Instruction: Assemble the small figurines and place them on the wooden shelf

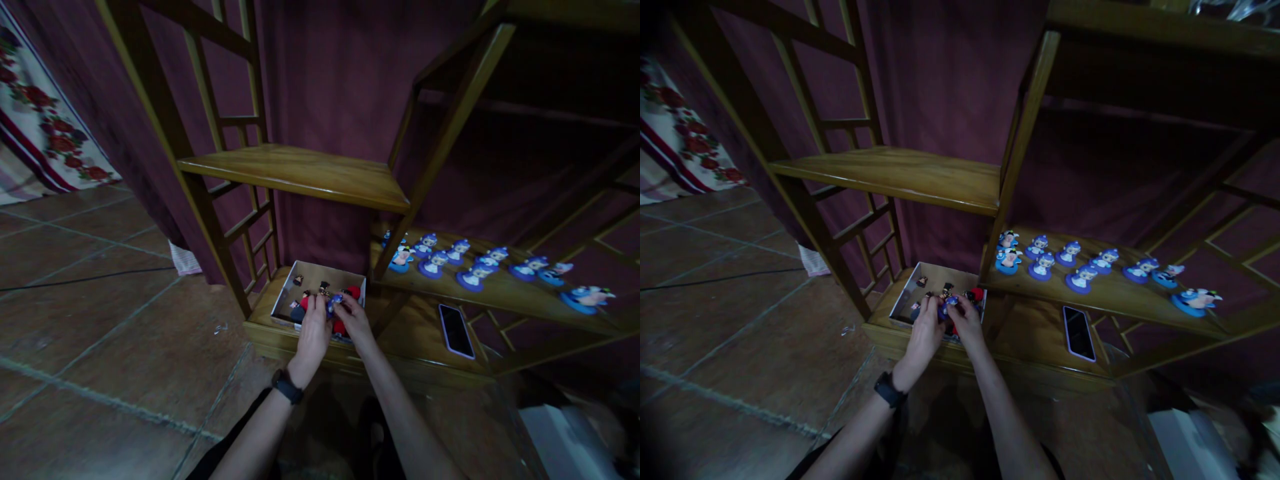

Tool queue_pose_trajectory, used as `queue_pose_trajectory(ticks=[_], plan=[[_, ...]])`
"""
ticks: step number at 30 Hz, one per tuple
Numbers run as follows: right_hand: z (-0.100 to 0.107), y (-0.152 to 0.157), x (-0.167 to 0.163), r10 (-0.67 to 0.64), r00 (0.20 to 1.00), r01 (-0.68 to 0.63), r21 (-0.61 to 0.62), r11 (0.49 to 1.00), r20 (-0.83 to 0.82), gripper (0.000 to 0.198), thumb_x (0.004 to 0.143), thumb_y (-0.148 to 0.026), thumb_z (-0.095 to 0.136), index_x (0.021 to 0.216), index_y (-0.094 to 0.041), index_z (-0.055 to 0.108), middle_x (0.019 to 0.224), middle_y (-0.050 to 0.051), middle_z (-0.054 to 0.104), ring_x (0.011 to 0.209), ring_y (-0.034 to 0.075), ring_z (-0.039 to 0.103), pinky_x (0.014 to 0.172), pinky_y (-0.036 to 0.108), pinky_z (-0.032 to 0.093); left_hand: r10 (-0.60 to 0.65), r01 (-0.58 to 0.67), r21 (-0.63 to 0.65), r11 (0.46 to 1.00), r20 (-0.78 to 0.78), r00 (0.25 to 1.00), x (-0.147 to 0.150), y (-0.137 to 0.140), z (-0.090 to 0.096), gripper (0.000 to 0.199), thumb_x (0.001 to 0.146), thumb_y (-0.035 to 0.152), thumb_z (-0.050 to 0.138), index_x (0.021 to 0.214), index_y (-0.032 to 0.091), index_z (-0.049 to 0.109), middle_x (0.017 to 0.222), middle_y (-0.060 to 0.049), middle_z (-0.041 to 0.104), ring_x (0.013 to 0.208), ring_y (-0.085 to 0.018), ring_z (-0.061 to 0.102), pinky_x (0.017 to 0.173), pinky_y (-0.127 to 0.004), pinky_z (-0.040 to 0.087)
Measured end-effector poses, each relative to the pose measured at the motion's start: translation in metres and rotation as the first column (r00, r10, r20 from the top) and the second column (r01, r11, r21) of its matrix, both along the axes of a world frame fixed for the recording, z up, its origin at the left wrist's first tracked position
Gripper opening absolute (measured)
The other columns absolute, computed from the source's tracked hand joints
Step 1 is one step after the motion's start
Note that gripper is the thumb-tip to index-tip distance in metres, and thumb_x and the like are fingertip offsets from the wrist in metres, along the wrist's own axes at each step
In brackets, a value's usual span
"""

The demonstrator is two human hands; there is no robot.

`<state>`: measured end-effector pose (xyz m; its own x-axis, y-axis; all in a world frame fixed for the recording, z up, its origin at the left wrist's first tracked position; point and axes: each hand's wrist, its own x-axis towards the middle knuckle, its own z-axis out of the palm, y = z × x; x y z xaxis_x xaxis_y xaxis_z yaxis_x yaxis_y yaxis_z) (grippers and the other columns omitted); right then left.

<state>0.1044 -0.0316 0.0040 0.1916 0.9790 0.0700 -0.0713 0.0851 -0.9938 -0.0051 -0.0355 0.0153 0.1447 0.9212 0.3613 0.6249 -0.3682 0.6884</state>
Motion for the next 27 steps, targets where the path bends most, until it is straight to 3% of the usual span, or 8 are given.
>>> queue_pose_trajectory(ticks=[6,18,23,27], plan=[[-0.007,0.004,0.000,-0.031,0.999,0.030,0.028,0.999,0.041,0.032,0.067,-0.030,0.061,0.097,-0.021,0.061,0.091,0.002,0.067,0.088,0.018,0.061,0.085,0.032,0.046,-0.028,0.029,0.014,0.999,-0.060,0.998,0.002,-0.003,-0.002,0.039,0.070,0.000,0.046,0.103,0.019,0.041,0.110,-0.010,0.042,0.100,-0.022,0.052,0.083,-0.035,0.043],[-0.011,0.007,0.001,-0.053,0.993,0.052,0.014,0.999,0.102,0.027,0.066,-0.028,0.061,0.092,-0.021,0.063,0.089,0.001,0.067,0.086,0.018,0.061,0.085,0.033,0.046,-0.031,0.031,-0.003,1.000,-0.042,0.999,0.003,-0.003,0.001,0.036,0.069,0.001,0.048,0.101,0.019,0.045,0.104,-0.010,0.046,0.089,-0.021,0.055,0.077,-0.034,0.045],[-0.010,0.005,0.004,-0.025,0.998,0.025,-0.006,1.000,0.059,0.033,0.071,-0.033,0.058,0.102,-0.022,0.061,0.095,0.002,0.067,0.089,0.019,0.061,0.083,0.033,0.047,0.000,0.001,-0.012,1.000,0.114,0.994,-0.001,0.006,-0.001,0.029,0.067,0.005,0.054,0.093,0.018,0.050,0.094,-0.007,0.052,0.086,-0.020,0.055,0.079,-0.035,0.045],[-0.016,0.006,0.005,-0.066,0.997,0.067,-0.019,0.998,0.044,0.038,0.070,-0.031,0.059,0.106,-0.021,0.060,0.095,0.003,0.067,0.088,0.018,0.061,0.083,0.032,0.047,0.027,0.011,-0.121,0.993,0.312,0.950,-0.003,0.015,-0.012,0.028,0.063,0.010,0.061,0.090,0.017,0.054,0.085,-0.005,0.060,0.081,-0.018,0.058,0.078,-0.035,0.045]])
